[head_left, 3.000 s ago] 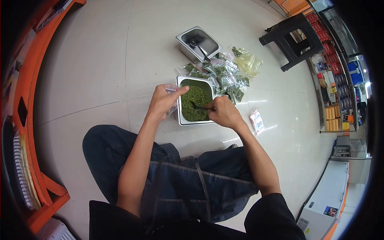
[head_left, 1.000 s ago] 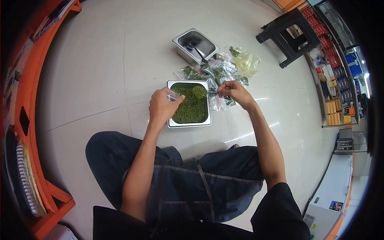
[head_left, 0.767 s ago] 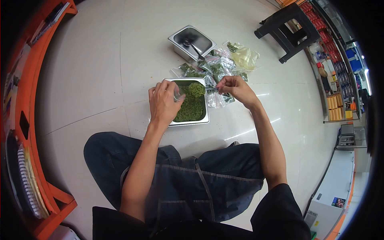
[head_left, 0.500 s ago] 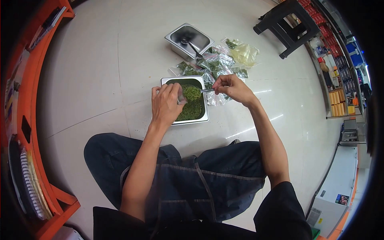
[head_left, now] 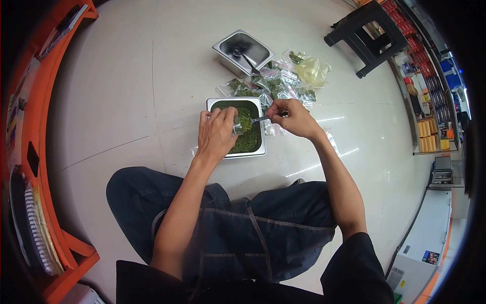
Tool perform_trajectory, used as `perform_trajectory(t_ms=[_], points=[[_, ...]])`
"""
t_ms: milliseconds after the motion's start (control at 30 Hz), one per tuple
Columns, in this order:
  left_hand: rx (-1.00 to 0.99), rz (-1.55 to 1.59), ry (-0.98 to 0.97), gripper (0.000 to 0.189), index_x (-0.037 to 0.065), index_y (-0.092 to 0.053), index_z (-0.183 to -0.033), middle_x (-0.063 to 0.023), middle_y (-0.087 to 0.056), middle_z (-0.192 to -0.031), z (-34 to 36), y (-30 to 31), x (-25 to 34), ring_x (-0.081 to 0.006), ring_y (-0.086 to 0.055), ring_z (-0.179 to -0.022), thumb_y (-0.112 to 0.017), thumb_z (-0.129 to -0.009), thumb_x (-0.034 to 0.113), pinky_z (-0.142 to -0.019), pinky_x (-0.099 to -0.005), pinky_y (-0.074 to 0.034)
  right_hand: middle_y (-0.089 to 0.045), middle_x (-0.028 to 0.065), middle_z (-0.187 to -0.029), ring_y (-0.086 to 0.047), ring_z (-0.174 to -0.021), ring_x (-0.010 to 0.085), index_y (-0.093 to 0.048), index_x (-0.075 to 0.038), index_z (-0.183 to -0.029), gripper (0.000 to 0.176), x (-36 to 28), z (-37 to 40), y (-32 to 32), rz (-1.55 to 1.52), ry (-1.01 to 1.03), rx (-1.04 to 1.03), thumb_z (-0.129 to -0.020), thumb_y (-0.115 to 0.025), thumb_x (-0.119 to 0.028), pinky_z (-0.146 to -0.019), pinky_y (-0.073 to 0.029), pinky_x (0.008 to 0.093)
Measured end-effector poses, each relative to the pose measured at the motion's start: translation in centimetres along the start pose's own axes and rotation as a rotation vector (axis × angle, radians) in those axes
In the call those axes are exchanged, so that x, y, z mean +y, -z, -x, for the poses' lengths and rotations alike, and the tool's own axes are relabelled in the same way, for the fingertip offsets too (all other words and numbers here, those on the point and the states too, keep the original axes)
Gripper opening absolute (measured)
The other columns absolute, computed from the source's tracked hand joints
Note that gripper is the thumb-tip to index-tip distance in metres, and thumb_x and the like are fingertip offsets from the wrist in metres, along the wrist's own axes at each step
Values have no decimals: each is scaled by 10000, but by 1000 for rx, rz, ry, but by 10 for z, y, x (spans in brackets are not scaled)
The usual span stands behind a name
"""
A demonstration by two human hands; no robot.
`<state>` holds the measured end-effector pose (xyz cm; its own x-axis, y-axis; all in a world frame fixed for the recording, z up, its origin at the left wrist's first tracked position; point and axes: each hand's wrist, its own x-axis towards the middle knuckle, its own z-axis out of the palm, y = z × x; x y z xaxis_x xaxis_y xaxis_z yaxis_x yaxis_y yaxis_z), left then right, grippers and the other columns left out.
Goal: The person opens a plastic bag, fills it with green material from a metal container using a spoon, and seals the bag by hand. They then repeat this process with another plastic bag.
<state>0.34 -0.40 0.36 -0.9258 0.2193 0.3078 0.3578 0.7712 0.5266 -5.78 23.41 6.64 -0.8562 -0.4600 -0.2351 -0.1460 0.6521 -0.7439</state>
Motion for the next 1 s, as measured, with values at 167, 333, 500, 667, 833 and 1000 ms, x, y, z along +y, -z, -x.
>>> perform_trajectory(t_ms=[167, 333, 500, 667, 833, 1000], points=[[-54, 45, 25, 535, 76, -563, -1155, -88, -684, -1055, 1, -1, 2, -268, -625, -1018, -829, -690, 83, -928, -414, -395, -711, 186, -795, -685, -718, 275, -692, 49, -924, 192, -13, 3, -9, 137, 76, 100, -787, -633, -72, -700, -528, 369], [-37, 149, 78, 501, 83, -558, -1136, -96, -687, -1038, -1, -4, 2, -273, -631, -1016, -823, -711, 96, -917, -409, -401, -711, 172, -900, -698, -826, 335, -687, 15, -959, 129, -36, 10, -21, 250, 168, 113, -863, -648, -62, -752, -557, 423], [-56, 328, 162, 474, 75, -550, -1117, -103, -690, -990, -5, -1, 2, -283, -649, -979, -827, -735, 125, -895, -411, -431, -657, 100, -964, -642, -956, 310, -634, -43, -984, 162, -57, 16, -29, 665, 372, 147, -823, -638, -28, -767, -521, 429], [-15, 683, 240, 486, 47, -533, -1122, -104, -689, -954, -10, 2, -3, -309, -675, -929, -828, -746, 137, -830, -412, -498, -632, 73, -963, -601, -944, 272, -629, -54, -961, 213, -60, 14, -33, 862, 575, 330, -758, -619, 12, -815, -470, 401], [110, 654, 217, 461, 31, -545, -1098, -128, -697, -995, -10, 5, -3, -289, -697, -946, -838, -759, 139, -835, -376, -533, -617, 57, -984, -589, -977, 253, -622, -73, -990, 249, -65, 16, -27, 885, 593, 366, -754, -621, 7, -873, -453, 395], [185, 646, 184, 452, 24, -553, -1088, -134, -701, -1008, -9, -2, -5, -258, -706, -985, -848, -769, 148, -873, -348, -538, -622, 46, -989, -589, -968, 253, -634, -82, -969, 235, -69, 20, -23, 854, 574, 434, -755, -648, 15, -832, -437, 404]])
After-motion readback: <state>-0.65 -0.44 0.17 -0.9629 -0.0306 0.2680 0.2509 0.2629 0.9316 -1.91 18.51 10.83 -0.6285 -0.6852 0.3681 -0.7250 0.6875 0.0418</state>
